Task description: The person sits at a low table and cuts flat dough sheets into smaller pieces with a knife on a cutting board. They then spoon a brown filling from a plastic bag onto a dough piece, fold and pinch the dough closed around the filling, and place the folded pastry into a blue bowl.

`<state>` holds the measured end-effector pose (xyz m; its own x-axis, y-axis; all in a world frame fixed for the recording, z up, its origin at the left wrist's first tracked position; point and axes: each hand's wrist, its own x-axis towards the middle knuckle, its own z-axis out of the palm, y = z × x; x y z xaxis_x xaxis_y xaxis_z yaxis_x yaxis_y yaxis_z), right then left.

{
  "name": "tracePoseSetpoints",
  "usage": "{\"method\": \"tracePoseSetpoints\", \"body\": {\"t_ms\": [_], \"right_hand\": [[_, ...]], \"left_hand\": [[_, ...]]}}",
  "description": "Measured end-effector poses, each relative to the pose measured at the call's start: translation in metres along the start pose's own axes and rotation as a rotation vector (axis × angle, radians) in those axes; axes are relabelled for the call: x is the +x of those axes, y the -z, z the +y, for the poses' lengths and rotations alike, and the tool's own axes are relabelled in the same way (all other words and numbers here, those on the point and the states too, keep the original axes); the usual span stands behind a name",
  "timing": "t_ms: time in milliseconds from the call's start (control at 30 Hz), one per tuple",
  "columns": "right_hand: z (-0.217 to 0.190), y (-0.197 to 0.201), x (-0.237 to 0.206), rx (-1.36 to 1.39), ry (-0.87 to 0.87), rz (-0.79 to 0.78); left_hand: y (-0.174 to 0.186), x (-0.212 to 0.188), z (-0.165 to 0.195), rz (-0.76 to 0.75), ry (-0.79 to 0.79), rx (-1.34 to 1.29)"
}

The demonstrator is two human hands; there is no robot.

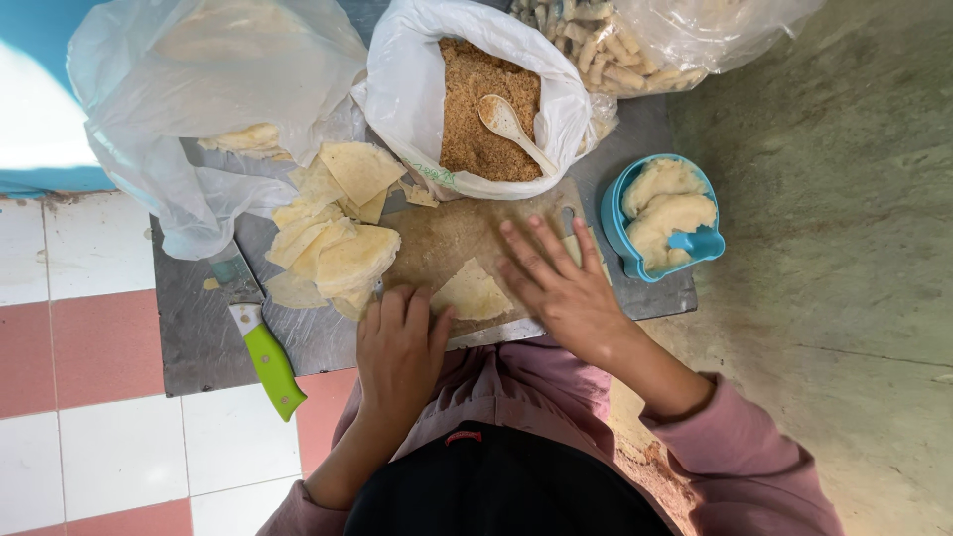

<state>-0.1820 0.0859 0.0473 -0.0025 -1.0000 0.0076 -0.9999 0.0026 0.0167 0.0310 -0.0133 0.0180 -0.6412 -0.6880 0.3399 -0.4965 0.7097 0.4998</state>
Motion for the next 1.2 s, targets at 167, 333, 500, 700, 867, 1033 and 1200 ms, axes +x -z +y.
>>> {"method": "tracePoseSetpoints", "body": {"t_ms": [167, 333, 500, 700, 867, 1033, 1200], "right_hand": [[0.028, 0.014, 0.023, 0.194, -0.383, 0.329], [0.048, 0.007, 0.073, 0.134, -0.450, 0.395], [0.055, 0.003, 0.086, 0.122, -0.469, 0.341], [0.058, 0.003, 0.087, 0.141, -0.444, 0.323], [0.055, 0.011, 0.084, -0.016, -0.357, 0.345], [0.065, 0.030, 0.076, 0.362, -0.352, 0.405], [0.073, 0.031, 0.077, 0.538, -0.345, 0.522]], "left_hand": [[-0.005, 0.006, 0.007, -0.079, 0.049, -0.061], [-0.009, 0.011, 0.014, -0.079, 0.053, -0.217], [-0.011, 0.015, 0.007, -0.154, 0.141, -0.373], [-0.013, 0.012, -0.002, -0.136, 0.223, -0.518], [-0.013, 0.009, 0.001, -0.094, 0.256, -0.483], [-0.008, 0.022, 0.010, -0.161, 0.179, -0.491], [-0.011, 0.039, 0.035, -0.185, 0.107, -0.723]]}}
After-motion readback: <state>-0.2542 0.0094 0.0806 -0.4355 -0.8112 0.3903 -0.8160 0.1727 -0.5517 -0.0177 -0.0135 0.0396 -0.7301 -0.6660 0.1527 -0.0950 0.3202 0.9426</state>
